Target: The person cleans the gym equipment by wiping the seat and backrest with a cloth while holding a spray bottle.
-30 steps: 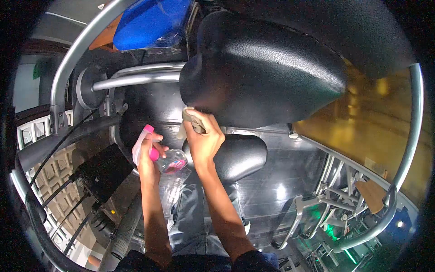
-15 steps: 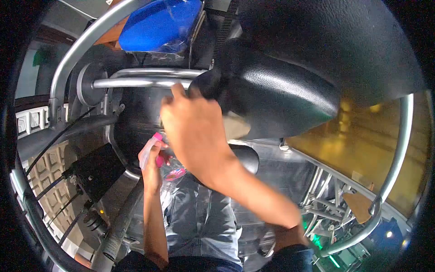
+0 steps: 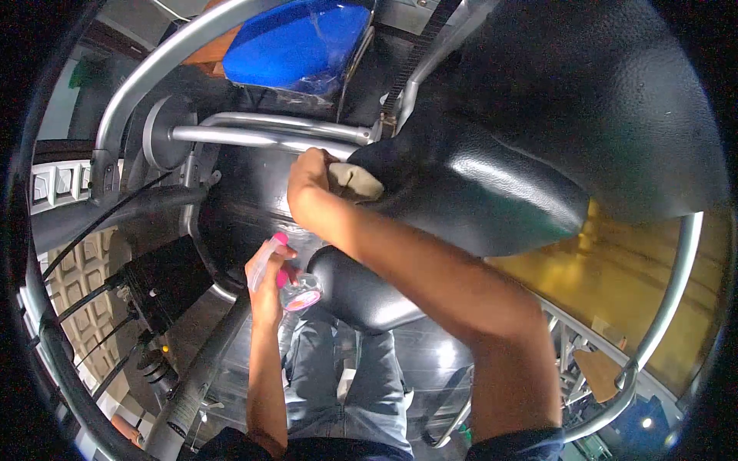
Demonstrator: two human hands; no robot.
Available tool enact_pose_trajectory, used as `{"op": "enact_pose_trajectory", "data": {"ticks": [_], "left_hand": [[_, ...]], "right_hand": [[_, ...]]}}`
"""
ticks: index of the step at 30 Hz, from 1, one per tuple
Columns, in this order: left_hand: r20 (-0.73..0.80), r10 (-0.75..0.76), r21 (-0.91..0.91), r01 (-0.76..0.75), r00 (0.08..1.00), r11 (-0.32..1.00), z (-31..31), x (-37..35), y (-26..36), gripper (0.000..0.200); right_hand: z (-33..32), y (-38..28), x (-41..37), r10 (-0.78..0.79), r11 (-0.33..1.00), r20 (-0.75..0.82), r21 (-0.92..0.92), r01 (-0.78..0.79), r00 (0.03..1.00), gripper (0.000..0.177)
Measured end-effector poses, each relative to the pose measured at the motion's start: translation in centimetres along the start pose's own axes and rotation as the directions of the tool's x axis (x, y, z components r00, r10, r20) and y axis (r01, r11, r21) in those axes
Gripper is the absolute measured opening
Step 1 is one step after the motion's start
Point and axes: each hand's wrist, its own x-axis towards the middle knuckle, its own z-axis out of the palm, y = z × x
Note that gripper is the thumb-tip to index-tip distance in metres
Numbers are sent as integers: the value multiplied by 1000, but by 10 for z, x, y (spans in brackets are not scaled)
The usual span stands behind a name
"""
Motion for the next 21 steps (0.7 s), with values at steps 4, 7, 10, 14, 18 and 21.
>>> {"op": "enact_pose_trajectory", "data": {"ticks": [4, 7, 10, 14, 18, 21], "left_hand": [[-18, -11, -6, 11, 1000, 1000, 0, -1, -2, 19], [-13, -26, 11, 26, 1000, 1000, 0, -3, -4, 19], [10, -38, 6, 38, 999, 999, 1, -3, -7, 17], [-1, -38, -6, 38, 999, 999, 1, -4, -8, 14], [-11, -28, 70, 28, 1000, 997, -5, -3, -7, 12], [-5, 3, 85, -2, 1000, 996, -10, -1, -6, 13]], "right_hand": [[-44, 29, -35, -63, 998, 74, -15, 64, 995, 38], [-57, 41, -30, 43, 996, 188, 65, -56, 981, 37], [-27, 25, -12, -27, 997, 16, 72, 25, 1000, 39], [67, -61, 65, 122, 872, 86, -484, -66, 989, 33], [83, -64, 18, -218, 681, 255, -652, 334, 942, 24], [98, -80, 32, 14, 551, 193, -820, 154, 981, 22]]}}
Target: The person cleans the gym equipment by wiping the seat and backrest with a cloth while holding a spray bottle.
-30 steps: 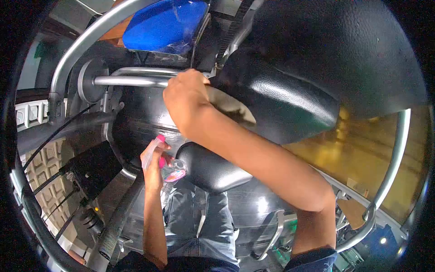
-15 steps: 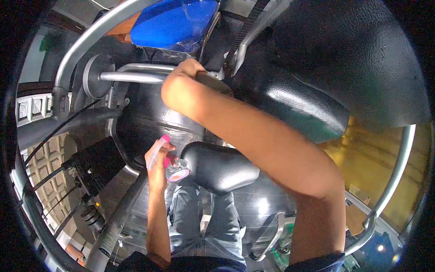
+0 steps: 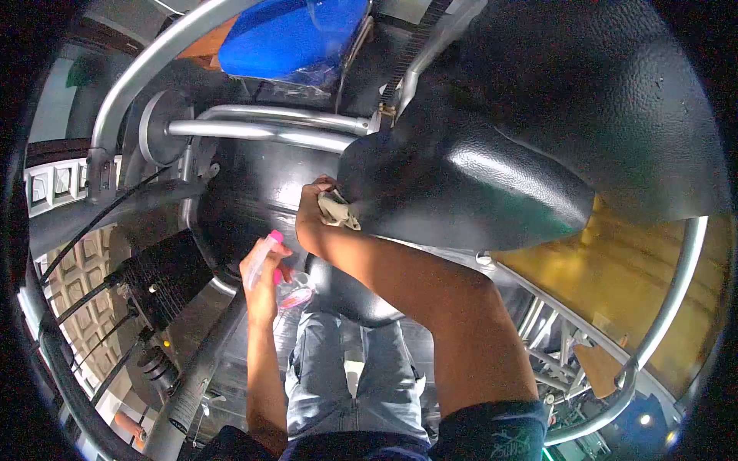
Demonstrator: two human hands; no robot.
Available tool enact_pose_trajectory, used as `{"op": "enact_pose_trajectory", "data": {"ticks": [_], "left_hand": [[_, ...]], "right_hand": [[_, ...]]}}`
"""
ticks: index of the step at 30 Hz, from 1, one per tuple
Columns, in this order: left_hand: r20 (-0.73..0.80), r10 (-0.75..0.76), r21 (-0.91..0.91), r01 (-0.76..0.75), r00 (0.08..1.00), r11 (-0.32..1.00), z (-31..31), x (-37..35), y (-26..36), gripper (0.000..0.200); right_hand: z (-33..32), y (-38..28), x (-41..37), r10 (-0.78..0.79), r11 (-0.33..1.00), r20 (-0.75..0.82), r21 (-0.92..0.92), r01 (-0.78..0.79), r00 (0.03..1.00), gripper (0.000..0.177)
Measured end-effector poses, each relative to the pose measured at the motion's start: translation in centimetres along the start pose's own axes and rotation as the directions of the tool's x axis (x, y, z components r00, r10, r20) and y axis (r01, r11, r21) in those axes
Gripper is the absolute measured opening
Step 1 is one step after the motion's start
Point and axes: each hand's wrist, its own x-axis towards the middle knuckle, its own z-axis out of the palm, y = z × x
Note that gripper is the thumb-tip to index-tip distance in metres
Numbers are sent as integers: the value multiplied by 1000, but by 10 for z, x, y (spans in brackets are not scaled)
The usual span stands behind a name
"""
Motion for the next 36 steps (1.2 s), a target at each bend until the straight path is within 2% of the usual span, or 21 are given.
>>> {"op": "enact_pose_trajectory", "data": {"ticks": [1, 2, 3, 5, 7, 9, 10, 11, 14, 15, 19, 21, 23, 24, 25, 26, 27, 29, 31, 33, 36], "left_hand": [[-3, 18, -3, -18, 1000, 1000, 0, 0, 1, 15], [-21, 32, -34, -33, 999, 999, 1, 0, 3, 17], [-22, 31, -35, -32, 999, 999, 2, 1, 3, 17], [-49, 54, 67, -51, 997, 996, 1, 3, 1, 28], [-53, 62, 64, -59, 997, 996, -1, 1, -1, 31], [-23, 62, -11, -62, 998, 998, -4, -3, -8, 21], [-50, 71, 85, -67, 996, 994, 0, -6, -5, 31], [-47, 70, 90, -65, 996, 994, 0, -8, -7, 31], [-82, 55, 95, -47, 995, 994, -1, -12, -13, 30], [-77, 50, 100, -43, 996, 994, -2, -12, -15, 30], [-39, 55, 147, -49, 998, 988, -7, -9, -15, 31], [-8, 68, 93, -67, 998, 993, -6, -10, -19, 28], [15, 87, 38, -87, 996, 995, -4, -10, -20, 25], [18, 55, 54, -56, 998, 997, -1, -12, -20, 24], [21, 20, 73, -22, 1000, 997, 2, -15, -21, 23], [13, 7, 56, -7, 1000, 998, 6, -18, -24, 21], [115, 135, 126, -149, 984, 981, 6, -18, -32, 20], [154, 81, 120, -100, 985, 988, 15, -25, -38, 19], [177, 65, 117, -87, 982, 989, 22, -34, -40, 19], [197, 44, 177, -80, 979, 981, 24, -39, -40, 33], [216, 62, 250, -117, 974, 961, 14, -38, -45, 30]], "right_hand": [[-3, -11, 22, 116, 993, 263, -27, -112, 958, 23], [5, -17, 30, -88, 966, 228, -218, 139, 970, 23], [5, -5, 27, -89, 965, 228, -220, 140, 970, 23], [1, 31, 17, -128, 929, 183, 367, 53, 975, 18], [-3, 30, 11, -36, 971, 231, 238, -21, 972, 20], [-20, 54, -51, 484, 804, 78, 353, -478, 872, 22], [-18, 35, -19, 309, 903, 209, 241, -355, 928, 21], [-11, 26, -20, 84, 949, 24, 304, -87, 996, 22], [6, -29, -18, 263, 958, -44, 131, -255, 964, 25], [11, -45, -28, 464, 833, -84, 381, -402, 882, 23], [32, -75, -40, 512, 783, -110, 468, -410, 852, 19], [61, -90, -55, 345, 772, -347, 633, -54, 872, 19], [82, -97, -80, 344, 589, -459, 785, 192, 819, 18], [89, -98, -93, 346, 584, -454, 789, 190, 821, 18], [95, -98, -107, 561, 363, -453, 887, 286, 692, 17], [98, -96, -117, 752, 143, -370, 899, 413, 546, 17], [98, -93, -125, 755, 138, -364, 901, 410, 545, 17], [98, -91, -136, 860, -334, 86, 840, 428, 503, 32], [95, -96, -124, 904, -368, 205, 820, 439, 374, 36], [80, -90, -109, 915, -392, 393, 806, 443, 94, 37], [53, -93, -84, 819, -555, 568, 752, 356, 78, 36]]}}
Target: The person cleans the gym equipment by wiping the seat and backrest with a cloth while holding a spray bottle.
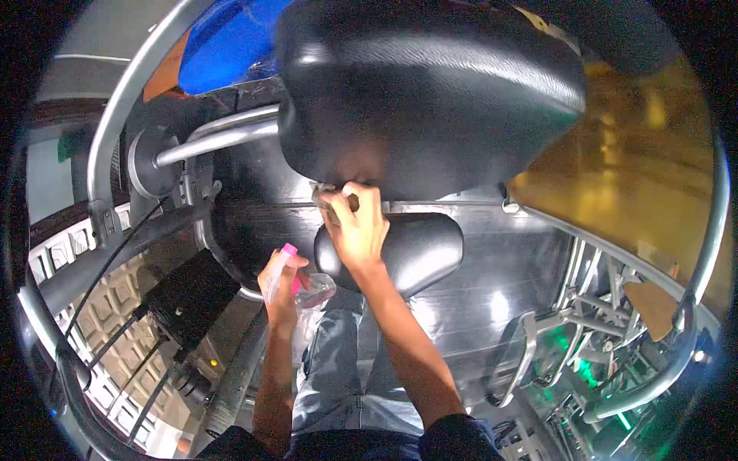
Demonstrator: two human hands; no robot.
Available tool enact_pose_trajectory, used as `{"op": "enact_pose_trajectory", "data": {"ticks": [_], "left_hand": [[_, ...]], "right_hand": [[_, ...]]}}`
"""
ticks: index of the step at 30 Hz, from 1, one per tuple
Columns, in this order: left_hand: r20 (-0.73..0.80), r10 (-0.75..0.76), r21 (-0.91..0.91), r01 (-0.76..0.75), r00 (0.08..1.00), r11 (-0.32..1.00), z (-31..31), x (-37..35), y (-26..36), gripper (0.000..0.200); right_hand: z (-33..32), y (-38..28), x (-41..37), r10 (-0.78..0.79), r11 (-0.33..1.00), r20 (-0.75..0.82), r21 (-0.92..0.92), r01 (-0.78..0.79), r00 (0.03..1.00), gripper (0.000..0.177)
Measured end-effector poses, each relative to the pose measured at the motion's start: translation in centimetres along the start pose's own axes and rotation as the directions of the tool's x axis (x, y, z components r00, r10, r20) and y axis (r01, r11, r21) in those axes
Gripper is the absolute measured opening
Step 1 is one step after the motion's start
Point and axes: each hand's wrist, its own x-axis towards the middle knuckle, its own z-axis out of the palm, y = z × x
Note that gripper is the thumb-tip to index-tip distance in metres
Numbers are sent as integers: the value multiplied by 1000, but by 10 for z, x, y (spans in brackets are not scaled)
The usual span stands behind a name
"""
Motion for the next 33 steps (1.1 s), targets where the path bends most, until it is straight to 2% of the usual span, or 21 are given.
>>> {"op": "enact_pose_trajectory", "data": {"ticks": [4, 5, 7, 10, 12, 14, 16, 22, 25, 27, 29, 31, 33], "left_hand": [[-18, 13, 0, -13, 1000, 1000, -4, 4, -4, 19], [-22, 9, -15, -9, 1000, 1000, -6, 5, -3, 17], [-10, 5, -25, -5, 1000, 1000, -7, 7, -1, 13], [-7, 63, 20, -63, 998, 998, -10, 10, -9, 11], [-5, 47, 33, -47, 999, 998, -8, 9, -8, 11], [-7, 36, 47, -35, 999, 998, -5, 9, -8, 11], [58, 1, 59, -4, 998, 998, -2, 7, -9, 28], [86, -1, 118, -9, 996, 993, 6, 6, -8, 25], [89, 22, 114, -32, 996, 993, 7, 5, -13, 24], [103, 29, 136, -43, 994, 990, 7, 5, -13, 23], [112, 44, 152, -61, 993, 986, 7, 8, -12, 23], [133, 39, 115, -55, 990, 992, 7, 9, -12, 11], [122, 16, 116, -30, 992, 993, 9, 9, -14, 18]], "right_hand": [[19, 31, -23, 56, 995, -39, -84, -59, 998, 34], [18, 40, -29, 122, 990, 0, -74, -121, 993, 32], [8, 49, -28, 139, 986, -18, -93, -140, 990, 30], [-8, 47, -18, 95, 995, -94, -18, -97, 991, 30], [-20, 36, -5, 77, 997, -123, -9, -79, 989, 30], [-26, 25, 5, 32, 995, -203, 101, -11, 979, 32], [-24, 21, 7, 20, 992, -236, 127, 11, 971, 32], [-24, 8, 16, 7, 980, -358, 190, 66, 934, 36], [-31, -1, 28, -60, 975, -349, 180, 130, 935, 38], [-30, 3, 29, -39, 974, -347, 198, 113, 937, 38], [-25, 18, 23, -95, 969, -278, 195, 153, 956, 34], [-20, 32, 10, -68, 978, -246, 177, 114, 967, 30], [-19, 45, -5, 7, 996, -194, 89, 11, 981, 26]]}}
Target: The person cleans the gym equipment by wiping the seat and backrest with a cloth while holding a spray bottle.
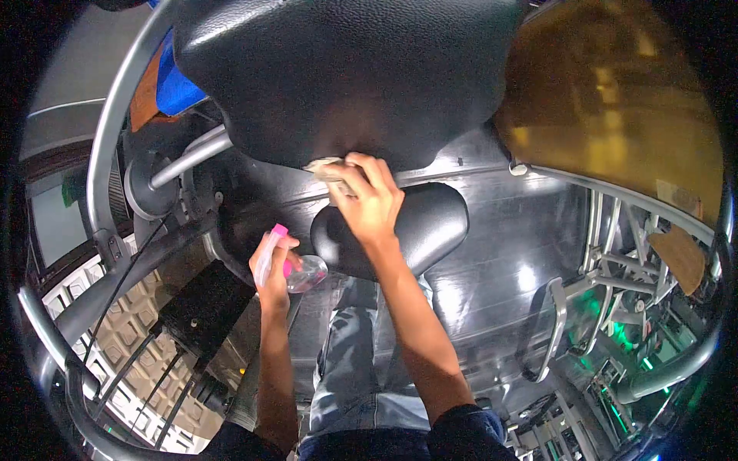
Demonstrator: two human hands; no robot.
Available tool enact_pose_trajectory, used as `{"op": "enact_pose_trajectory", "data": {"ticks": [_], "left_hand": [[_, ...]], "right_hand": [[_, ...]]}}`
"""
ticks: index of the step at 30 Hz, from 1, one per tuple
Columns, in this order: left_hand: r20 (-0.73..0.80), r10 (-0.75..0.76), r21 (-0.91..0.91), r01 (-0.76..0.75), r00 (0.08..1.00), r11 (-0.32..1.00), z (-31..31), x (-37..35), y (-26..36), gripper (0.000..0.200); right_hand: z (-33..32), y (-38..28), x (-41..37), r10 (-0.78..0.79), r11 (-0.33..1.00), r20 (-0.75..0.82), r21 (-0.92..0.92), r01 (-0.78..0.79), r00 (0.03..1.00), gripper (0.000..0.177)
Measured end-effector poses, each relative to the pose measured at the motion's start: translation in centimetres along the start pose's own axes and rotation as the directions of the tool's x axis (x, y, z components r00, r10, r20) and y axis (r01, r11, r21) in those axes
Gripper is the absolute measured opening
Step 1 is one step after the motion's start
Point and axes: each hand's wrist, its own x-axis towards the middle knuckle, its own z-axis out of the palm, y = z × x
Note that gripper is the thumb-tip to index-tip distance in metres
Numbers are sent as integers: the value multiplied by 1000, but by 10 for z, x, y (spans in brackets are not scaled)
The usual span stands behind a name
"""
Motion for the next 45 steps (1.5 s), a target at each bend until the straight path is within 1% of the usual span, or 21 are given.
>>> {"op": "enact_pose_trajectory", "data": {"ticks": [1, 4, 6, 8, 10, 13, 14, 18, 20, 22, 26, 28, 29, 32, 33, 34, 36, 38, 40, 42, 45], "left_hand": [[-13, -18, -6, 18, 1000, 1000, 1, 1, 0, 26], [-4, -18, -33, 18, 1000, 999, 6, 6, -1, 26], [-7, -14, -31, 14, 1000, 999, 13, 9, 3, 27], [-13, -10, -31, 9, 1000, 999, 21, 10, 7, 29], [3, 33, -87, -33, 999, 996, 28, 12, 9, 16], [-3, 5, -146, -6, 1000, 989, 40, 16, 4, 16], [-1, 6, -143, -6, 1000, 990, 43, 18, 0, 16], [-9, -22, -140, 21, 1000, 990, 52, 21, -1, 17], [-29, -30, -130, 26, 999, 991, 56, 19, 3, 16], [-25, -5, -47, 4, 1000, 999, 59, 17, 7, 38], [-23, 14, -36, -15, 1000, 999, 62, 2, 11, 36], [-39, -29, -64, 26, 999, 998, 64, -5, 9, 35], [-41, -24, -62, 22, 999, 998, 65, -8, 8, 35], [-30, -35, -87, 32, 999, 996, 69, -13, 8, 34], [-42, -35, -79, 31, 999, 996, 73, -14, 11, 33], [-53, -33, -71, 29, 998, 997, 76, -15, 15, 32], [-54, -24, -65, 20, 998, 998, 80, -14, 21, 33], [-56, -17, -55, 13, 998, 998, 81, -12, 25, 33], [-52, 21, -73, -24, 998, 997, 85, -11, 27, 34], [-58, 37, -61, -40, 998, 997, 90, -13, 26, 35], [-55, 27, -37, -29, 998, 999, 91, -17, 19, 36]], "right_hand": [[-1, 10, -6, 30, 999, -6, -36, -30, 1000, 25], [-19, 19, 1, 135, 990, 36, -55, -133, 990, 27], [-31, 9, 15, 130, 989, 31, -71, -127, 991, 28], [-40, -8, 34, 101, 995, -46, 14, -100, 994, 30], [-44, -13, 44, 77, 996, -58, 44, -74, 995, 32], [-42, -6, 42, -11, 994, -111, 108, 23, 994, 30], [-38, -3, 37, 4, 992, -117, 124, 11, 993, 29], [-21, 29, 2, 59, 998, -53, 8, -59, 997, 27], [-29, 43, -6, 175, 981, 43, -97, -170, 984, 25], [-44, 49, 3, 195, 977, 29, -98, -192, 980, 25], [-71, 35, 35, 148, 987, -27, -52, -149, 989, 31], [-79, 20, 54, 85, 994, -119, 83, -75, 989, 33], [-81, 15, 61, 47, 996, -124, 80, -37, 991, 33], [-72, 22, 50, 66, 990, -95, 128, -53, 993, 34], [-64, 31, 41, 46, 995, -101, 90, -37, 994, 30], [-57, 37, 31, 88, 993, -82, 88, -80, 993, 28], [-49, 55, 10, 97, 995, 0, -6, -97, 995, 27], [-45, 70, -3, 116, 993, 22, -25, -115, 993, 26], [-49, 70, -3, 206, 977, 25, -56, -204, 978, 27], [-54, 68, 3, 214, 976, -15, -30, -215, 977, 27], [-69, 55, 24, 238, 968, -167, 120, -220, 957, 27]]}}
